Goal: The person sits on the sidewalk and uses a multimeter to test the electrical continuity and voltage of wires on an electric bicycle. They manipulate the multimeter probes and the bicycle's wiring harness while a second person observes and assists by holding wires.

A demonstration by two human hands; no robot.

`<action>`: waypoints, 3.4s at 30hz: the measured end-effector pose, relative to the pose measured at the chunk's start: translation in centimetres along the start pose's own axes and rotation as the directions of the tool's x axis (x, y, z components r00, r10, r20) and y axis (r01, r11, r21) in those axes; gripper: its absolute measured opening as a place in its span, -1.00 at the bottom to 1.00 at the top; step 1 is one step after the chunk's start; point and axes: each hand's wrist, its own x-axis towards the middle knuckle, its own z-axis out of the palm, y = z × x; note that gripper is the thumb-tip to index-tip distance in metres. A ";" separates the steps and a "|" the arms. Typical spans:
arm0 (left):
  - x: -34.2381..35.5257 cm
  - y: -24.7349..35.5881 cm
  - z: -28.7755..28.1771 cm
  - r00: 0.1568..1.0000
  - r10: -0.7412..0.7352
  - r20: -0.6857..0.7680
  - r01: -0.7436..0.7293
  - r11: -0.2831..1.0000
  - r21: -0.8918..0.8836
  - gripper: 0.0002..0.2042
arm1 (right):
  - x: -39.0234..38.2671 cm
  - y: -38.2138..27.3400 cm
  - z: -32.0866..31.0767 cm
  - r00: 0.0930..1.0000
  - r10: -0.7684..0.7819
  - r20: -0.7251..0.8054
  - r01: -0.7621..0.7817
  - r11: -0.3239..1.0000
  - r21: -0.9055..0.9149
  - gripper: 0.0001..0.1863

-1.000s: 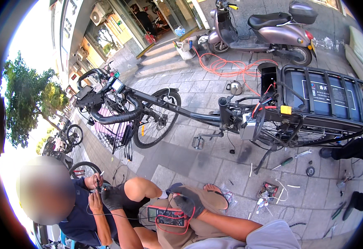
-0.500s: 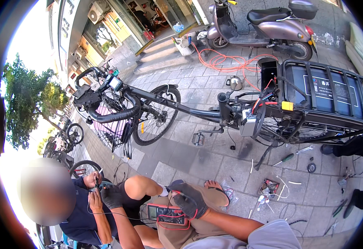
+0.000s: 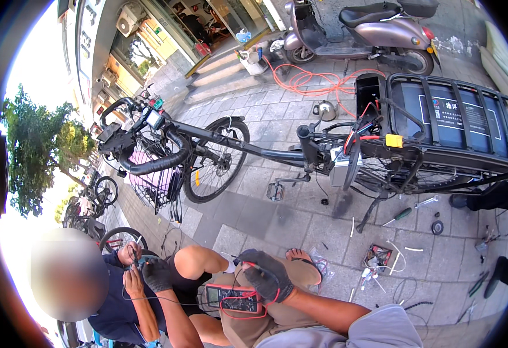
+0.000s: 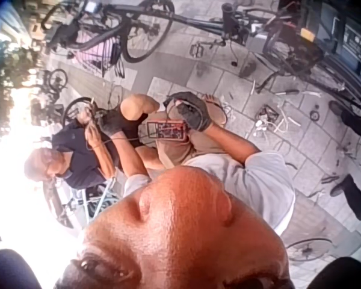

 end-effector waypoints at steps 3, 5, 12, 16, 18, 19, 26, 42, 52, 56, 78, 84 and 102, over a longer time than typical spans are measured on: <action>-0.1 -0.5 0.1 0.999 -0.023 0.042 0.023 1.000 -0.018 -0.79 | 0.0 0.0 -0.4 0.996 -0.085 -0.015 0.084 0.994 -0.074 -0.79; 0.2 -0.5 0.5 0.984 -0.051 0.169 0.055 0.998 -0.015 -0.79 | 0.5 -0.6 -0.7 0.983 -0.184 -0.001 0.182 0.972 -0.146 -0.75; 0.5 0.4 -2.0 0.978 -0.052 0.200 0.062 0.997 -0.043 -0.77 | 0.6 -1.9 -0.9 0.959 -0.279 0.048 0.283 0.946 -0.160 -0.76; 0.4 0.3 -1.9 0.995 -0.038 0.089 0.041 0.999 -0.033 -0.78 | 0.6 -2.3 -1.3 0.977 -0.212 0.028 0.213 0.968 -0.134 -0.76; 0.5 0.1 -1.9 0.998 -0.027 0.057 0.029 0.999 -0.028 -0.79 | 0.5 -1.8 -1.6 0.981 -0.194 0.023 0.196 0.971 -0.135 -0.76; 0.6 0.0 -1.9 0.998 -0.027 0.061 0.028 0.999 -0.028 -0.79 | 0.6 -1.6 -1.8 0.981 -0.195 0.020 0.196 0.971 -0.135 -0.76; 0.5 -0.2 -1.6 0.984 -0.045 0.174 0.053 0.998 -0.042 -0.79 | 0.8 -1.9 -2.2 0.993 -0.116 -0.008 0.114 0.985 -0.126 -0.76; 1.3 -0.3 -2.3 0.991 -0.057 0.120 0.060 0.998 -0.021 -0.79 | 1.8 -2.7 -3.5 0.987 -0.159 -0.034 0.149 0.966 -0.211 -0.77; 2.3 0.1 -3.9 0.994 -0.063 0.091 0.068 0.996 -0.054 -0.81 | 2.0 -3.3 -3.6 0.980 -0.193 -0.040 0.181 0.962 -0.204 -0.78; 1.9 1.1 -3.7 0.978 -0.093 0.186 0.102 0.994 -0.039 -0.81 | 1.8 -3.6 -3.6 0.981 -0.194 -0.027 0.185 0.964 -0.190 -0.79; 1.0 0.7 -1.4 0.989 -0.042 0.144 0.049 0.998 -0.039 -0.83 | 1.5 -3.6 -4.0 0.997 -0.078 -0.009 0.076 0.985 -0.156 -0.80; 0.3 0.7 -1.9 1.000 -0.014 -0.018 0.014 0.999 -0.035 -0.83 | 2.0 -3.9 -3.9 0.993 -0.115 -0.026 0.111 0.984 -0.138 -0.79; 1.0 1.3 -3.3 0.981 -0.042 0.189 0.043 0.999 0.002 -0.76 | 1.8 -3.4 -3.9 0.997 -0.071 -0.019 0.069 0.994 -0.088 -0.78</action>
